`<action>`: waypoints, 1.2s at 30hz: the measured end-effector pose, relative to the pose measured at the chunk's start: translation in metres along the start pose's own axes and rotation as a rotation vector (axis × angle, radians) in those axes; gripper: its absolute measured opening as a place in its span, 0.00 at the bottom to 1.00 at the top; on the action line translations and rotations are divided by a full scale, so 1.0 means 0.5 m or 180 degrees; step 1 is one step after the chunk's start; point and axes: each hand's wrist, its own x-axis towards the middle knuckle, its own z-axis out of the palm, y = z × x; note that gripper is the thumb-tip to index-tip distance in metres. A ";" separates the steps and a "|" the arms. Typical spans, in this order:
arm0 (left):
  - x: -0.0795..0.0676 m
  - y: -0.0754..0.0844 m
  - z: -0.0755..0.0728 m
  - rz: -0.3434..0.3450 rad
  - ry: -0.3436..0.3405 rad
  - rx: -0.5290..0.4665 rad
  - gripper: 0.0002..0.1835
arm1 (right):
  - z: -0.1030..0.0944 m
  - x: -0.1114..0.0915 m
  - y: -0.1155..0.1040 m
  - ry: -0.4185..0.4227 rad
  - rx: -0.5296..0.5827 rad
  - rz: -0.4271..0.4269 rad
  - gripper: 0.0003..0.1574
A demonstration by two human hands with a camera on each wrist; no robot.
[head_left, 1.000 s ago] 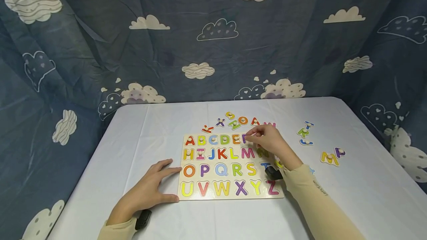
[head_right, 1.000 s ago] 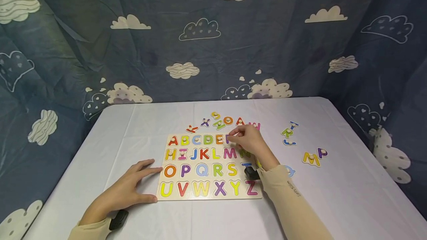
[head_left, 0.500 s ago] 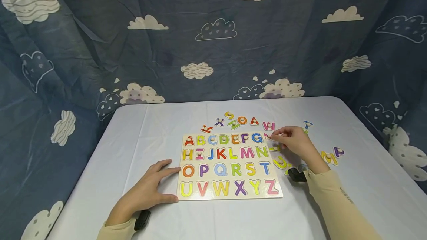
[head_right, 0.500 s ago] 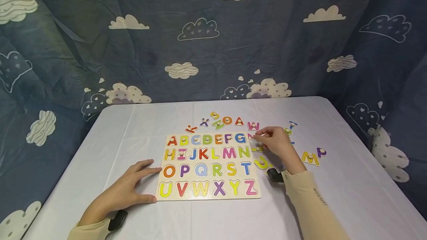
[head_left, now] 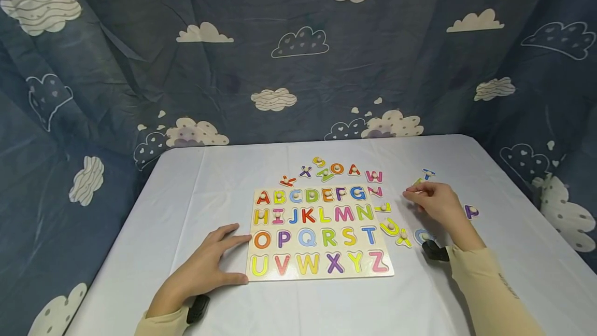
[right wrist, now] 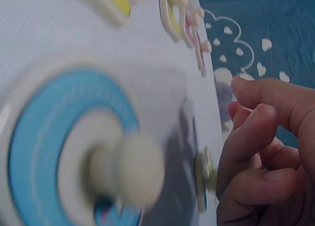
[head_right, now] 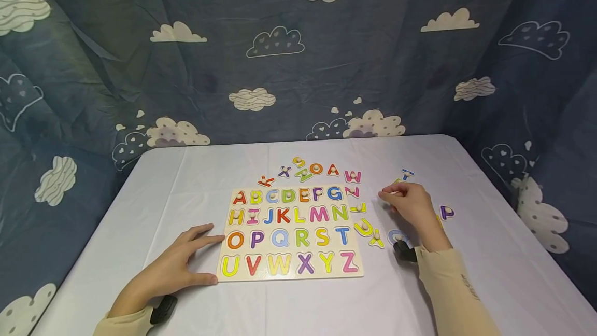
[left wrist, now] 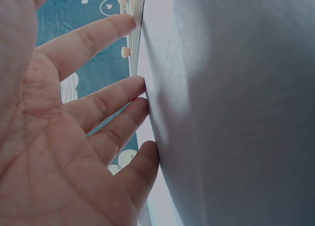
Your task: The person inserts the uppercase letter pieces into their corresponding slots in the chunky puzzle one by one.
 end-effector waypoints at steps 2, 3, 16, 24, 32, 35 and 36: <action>0.000 0.001 0.000 -0.0023 -0.0002 -0.0008 0.47 | -0.006 0.000 0.011 0.0056 0.0018 0.0061 0.29; 0.000 0.001 0.000 -0.0032 -0.0005 -0.0011 0.47 | -0.009 -0.001 0.016 0.0085 0.0023 0.0091 0.29; -0.001 0.001 0.000 -0.0025 0.0003 -0.0037 0.47 | -0.031 -0.001 0.059 0.0264 0.0011 0.0334 0.31; -0.002 0.003 -0.001 -0.0013 -0.0001 -0.0030 0.47 | -0.036 0.003 0.067 0.0303 0.0111 0.0359 0.29; -0.002 0.001 0.000 0.0001 0.0014 -0.0028 0.46 | -0.033 0.004 0.060 0.0401 -0.0007 0.0535 0.27; -0.002 0.000 0.000 0.0011 0.0011 -0.0034 0.46 | -0.031 0.004 0.057 0.0418 -0.0042 0.0580 0.26; -0.002 -0.001 0.000 0.0013 0.0012 -0.0033 0.46 | -0.030 0.003 0.055 0.0426 -0.0050 0.0594 0.25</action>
